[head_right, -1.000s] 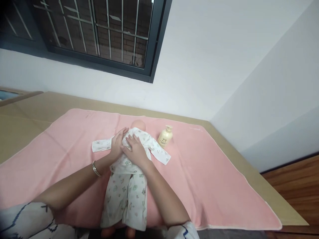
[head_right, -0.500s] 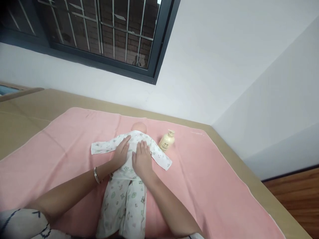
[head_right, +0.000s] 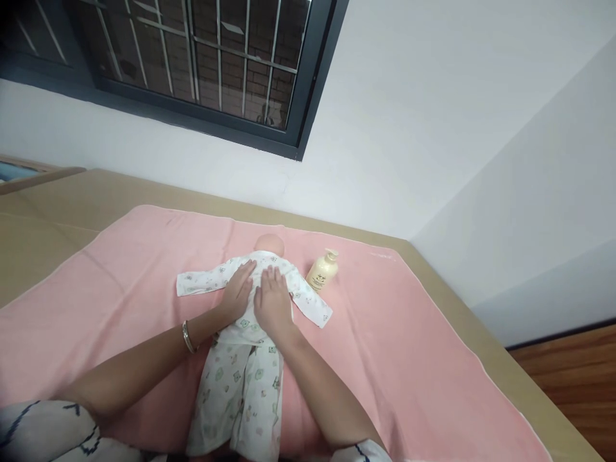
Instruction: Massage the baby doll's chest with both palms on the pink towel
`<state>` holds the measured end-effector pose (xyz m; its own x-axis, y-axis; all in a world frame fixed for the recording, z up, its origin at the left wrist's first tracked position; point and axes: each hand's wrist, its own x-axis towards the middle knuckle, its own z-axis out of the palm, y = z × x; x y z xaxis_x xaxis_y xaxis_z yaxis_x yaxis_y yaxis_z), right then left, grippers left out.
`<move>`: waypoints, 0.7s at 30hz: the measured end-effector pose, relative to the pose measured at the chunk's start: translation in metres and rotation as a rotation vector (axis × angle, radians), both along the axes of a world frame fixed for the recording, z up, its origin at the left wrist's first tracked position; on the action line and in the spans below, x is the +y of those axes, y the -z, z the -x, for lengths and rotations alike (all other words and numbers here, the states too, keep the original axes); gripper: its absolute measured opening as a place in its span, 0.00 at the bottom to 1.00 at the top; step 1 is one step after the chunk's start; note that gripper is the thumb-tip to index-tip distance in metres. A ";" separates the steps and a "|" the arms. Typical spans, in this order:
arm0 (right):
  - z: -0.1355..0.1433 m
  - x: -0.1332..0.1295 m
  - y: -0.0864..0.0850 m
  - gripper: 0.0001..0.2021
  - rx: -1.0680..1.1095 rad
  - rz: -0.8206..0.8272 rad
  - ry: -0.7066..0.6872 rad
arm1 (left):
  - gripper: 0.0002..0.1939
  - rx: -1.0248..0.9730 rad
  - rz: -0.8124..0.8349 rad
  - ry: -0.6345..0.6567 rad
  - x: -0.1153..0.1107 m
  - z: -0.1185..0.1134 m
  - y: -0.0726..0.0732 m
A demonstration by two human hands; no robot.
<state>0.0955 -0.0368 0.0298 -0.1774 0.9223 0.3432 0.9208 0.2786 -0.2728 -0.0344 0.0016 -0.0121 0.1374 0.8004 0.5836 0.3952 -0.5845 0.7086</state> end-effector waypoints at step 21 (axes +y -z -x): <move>0.018 -0.002 -0.016 0.26 0.036 0.197 0.111 | 0.27 0.489 0.188 -0.119 0.024 0.005 -0.025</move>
<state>0.0772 -0.0384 0.0459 -0.0618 0.9854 0.1588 0.9314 0.1142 -0.3456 -0.0396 0.0255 0.0132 0.2589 0.9116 0.3192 0.7612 -0.3960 0.5136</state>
